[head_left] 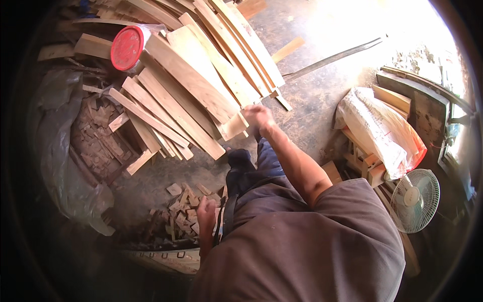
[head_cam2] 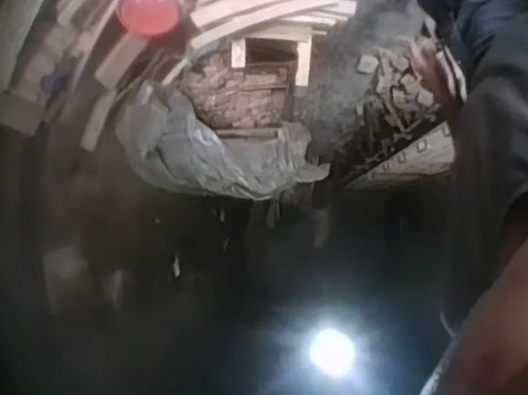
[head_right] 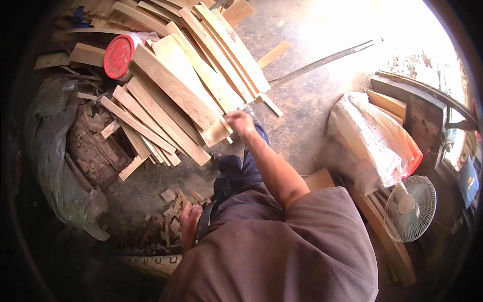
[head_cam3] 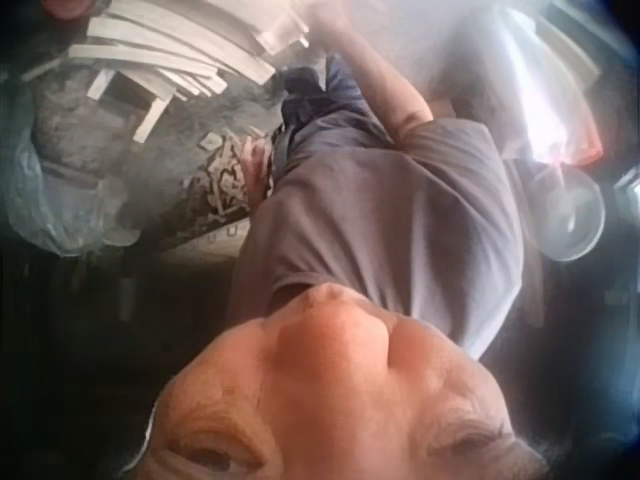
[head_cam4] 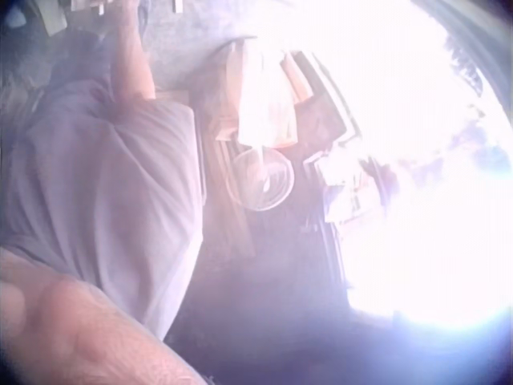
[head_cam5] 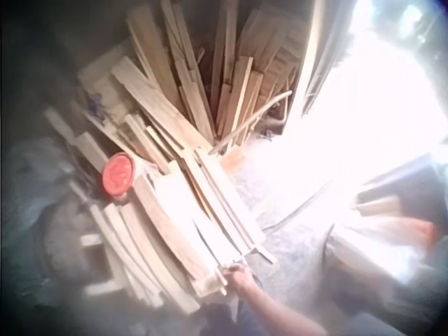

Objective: The person picks up and stacks wooden planks in a workshop, then retrieves a plastic bag and scoops a white powder into a bucket. The person handles the planks and powder by hand without visible tools.

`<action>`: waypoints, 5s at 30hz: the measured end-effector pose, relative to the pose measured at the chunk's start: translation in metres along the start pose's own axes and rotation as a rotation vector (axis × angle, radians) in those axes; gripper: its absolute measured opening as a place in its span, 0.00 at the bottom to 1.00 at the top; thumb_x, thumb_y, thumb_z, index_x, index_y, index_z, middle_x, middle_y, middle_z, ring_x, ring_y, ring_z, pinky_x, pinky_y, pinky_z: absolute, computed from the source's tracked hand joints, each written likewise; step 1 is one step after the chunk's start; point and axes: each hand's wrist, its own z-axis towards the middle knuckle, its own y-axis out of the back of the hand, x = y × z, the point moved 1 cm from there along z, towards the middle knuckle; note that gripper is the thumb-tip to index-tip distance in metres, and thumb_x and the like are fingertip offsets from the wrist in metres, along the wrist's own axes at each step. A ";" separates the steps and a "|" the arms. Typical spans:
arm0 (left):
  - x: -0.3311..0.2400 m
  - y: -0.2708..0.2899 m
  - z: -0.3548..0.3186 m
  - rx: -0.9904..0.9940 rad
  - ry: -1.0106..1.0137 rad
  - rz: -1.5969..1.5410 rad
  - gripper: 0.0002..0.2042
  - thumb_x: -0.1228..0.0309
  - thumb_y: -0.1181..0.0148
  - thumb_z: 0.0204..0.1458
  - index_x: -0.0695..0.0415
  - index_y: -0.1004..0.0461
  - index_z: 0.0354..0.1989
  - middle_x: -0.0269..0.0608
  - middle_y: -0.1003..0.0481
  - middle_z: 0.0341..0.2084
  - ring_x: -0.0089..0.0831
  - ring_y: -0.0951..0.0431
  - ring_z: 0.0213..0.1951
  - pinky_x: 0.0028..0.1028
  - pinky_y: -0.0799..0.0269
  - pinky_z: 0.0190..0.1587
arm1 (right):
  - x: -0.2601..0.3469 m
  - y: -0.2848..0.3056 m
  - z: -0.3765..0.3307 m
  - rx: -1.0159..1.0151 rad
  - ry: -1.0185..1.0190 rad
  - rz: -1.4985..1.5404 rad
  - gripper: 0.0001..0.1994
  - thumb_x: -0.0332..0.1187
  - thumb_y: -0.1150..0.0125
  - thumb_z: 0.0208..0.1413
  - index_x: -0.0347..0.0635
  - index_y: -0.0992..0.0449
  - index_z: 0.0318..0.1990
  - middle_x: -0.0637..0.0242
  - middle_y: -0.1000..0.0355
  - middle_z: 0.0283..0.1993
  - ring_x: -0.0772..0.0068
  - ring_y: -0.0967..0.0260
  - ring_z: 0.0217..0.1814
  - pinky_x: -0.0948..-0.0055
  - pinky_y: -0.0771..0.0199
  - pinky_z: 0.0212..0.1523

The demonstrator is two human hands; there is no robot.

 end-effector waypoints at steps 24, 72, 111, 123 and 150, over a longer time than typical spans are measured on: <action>0.052 -0.028 -0.052 -0.091 0.024 0.038 0.27 0.68 0.45 0.59 0.77 0.38 0.61 0.45 0.20 0.34 0.27 0.22 0.37 0.29 0.26 0.44 | 0.030 -0.007 0.067 -0.367 0.160 -0.856 0.23 0.30 0.41 0.45 0.34 0.31 0.52 0.41 0.30 0.50 0.45 0.29 0.55 0.52 0.28 0.56; -0.094 0.058 -0.079 -0.078 -0.803 -1.041 0.22 0.66 0.46 0.63 0.60 0.36 0.64 0.46 0.23 0.48 0.33 0.22 0.47 0.32 0.26 0.52 | -0.099 -0.126 -0.292 0.723 1.437 -1.215 0.30 0.24 0.35 0.40 0.32 0.38 0.55 0.48 0.37 0.42 0.44 0.38 0.44 0.50 0.35 0.44; 0.560 0.222 -0.216 -1.380 0.694 -1.209 0.31 0.67 0.40 0.45 0.44 0.32 0.63 0.58 0.21 0.40 0.52 0.20 0.43 0.43 0.25 0.45 | -0.763 -0.428 -0.517 1.781 -0.334 -2.145 0.18 0.24 0.34 0.53 0.34 0.28 0.52 0.62 0.23 0.37 0.72 0.26 0.31 0.74 0.26 0.33; 0.647 0.179 -0.107 -1.532 0.670 -0.994 0.26 0.74 0.37 0.45 0.53 0.27 0.58 0.48 0.29 0.42 0.47 0.26 0.40 0.41 0.27 0.45 | -0.844 -0.413 -0.573 1.723 -0.424 -2.456 0.15 0.23 0.37 0.55 0.39 0.26 0.50 0.61 0.22 0.38 0.68 0.23 0.36 0.69 0.22 0.40; 0.637 0.239 -0.120 -0.932 1.285 -1.104 0.37 0.64 0.30 0.44 0.41 0.37 0.67 0.49 0.34 0.54 0.45 0.32 0.56 0.46 0.32 0.52 | -1.280 -0.328 -0.611 3.242 0.627 -2.088 0.18 0.28 0.35 0.50 0.42 0.23 0.50 0.69 0.26 0.37 0.76 0.29 0.40 0.75 0.28 0.43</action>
